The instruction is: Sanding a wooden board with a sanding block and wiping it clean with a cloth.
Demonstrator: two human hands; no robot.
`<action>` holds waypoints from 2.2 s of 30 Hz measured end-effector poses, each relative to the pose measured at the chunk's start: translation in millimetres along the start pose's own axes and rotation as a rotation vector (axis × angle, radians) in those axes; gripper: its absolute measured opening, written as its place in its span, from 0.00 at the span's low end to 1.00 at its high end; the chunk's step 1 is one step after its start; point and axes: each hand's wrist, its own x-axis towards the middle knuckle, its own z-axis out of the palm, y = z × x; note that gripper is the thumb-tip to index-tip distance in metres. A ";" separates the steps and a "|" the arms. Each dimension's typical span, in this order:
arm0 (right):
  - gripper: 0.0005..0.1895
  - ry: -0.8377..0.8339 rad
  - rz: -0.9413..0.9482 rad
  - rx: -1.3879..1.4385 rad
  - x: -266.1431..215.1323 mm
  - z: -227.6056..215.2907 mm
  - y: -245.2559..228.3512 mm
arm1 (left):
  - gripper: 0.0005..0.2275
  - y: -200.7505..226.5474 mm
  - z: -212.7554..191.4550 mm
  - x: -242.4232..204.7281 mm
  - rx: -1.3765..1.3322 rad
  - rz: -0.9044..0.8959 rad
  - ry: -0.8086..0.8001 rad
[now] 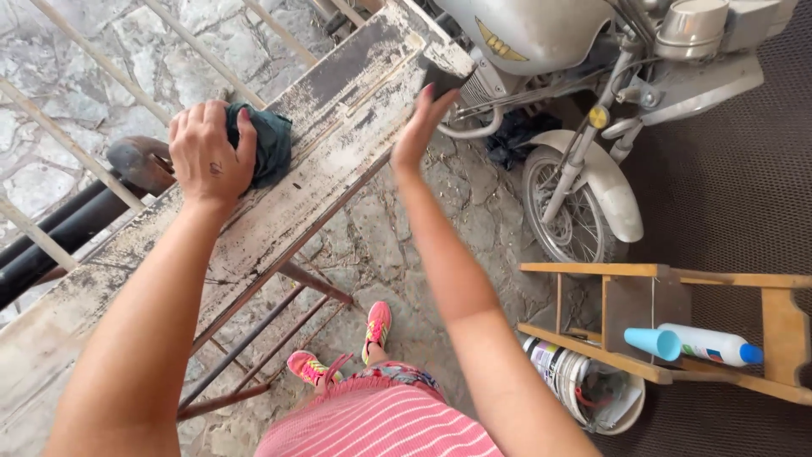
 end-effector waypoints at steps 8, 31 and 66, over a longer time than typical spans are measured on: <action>0.50 0.058 -0.033 0.039 -76.0 23.7 -4.3 | 0.18 -1.0 0.3 0.5 -0.006 -0.015 0.016; 0.47 0.117 0.181 0.079 -107.0 36.1 -20.6 | 0.20 -3.8 3.6 1.4 -0.034 -0.019 0.029; 0.46 -0.170 0.200 -0.093 -379.9 76.9 -4.5 | 0.16 -94.6 -138.4 -179.8 0.273 0.124 0.082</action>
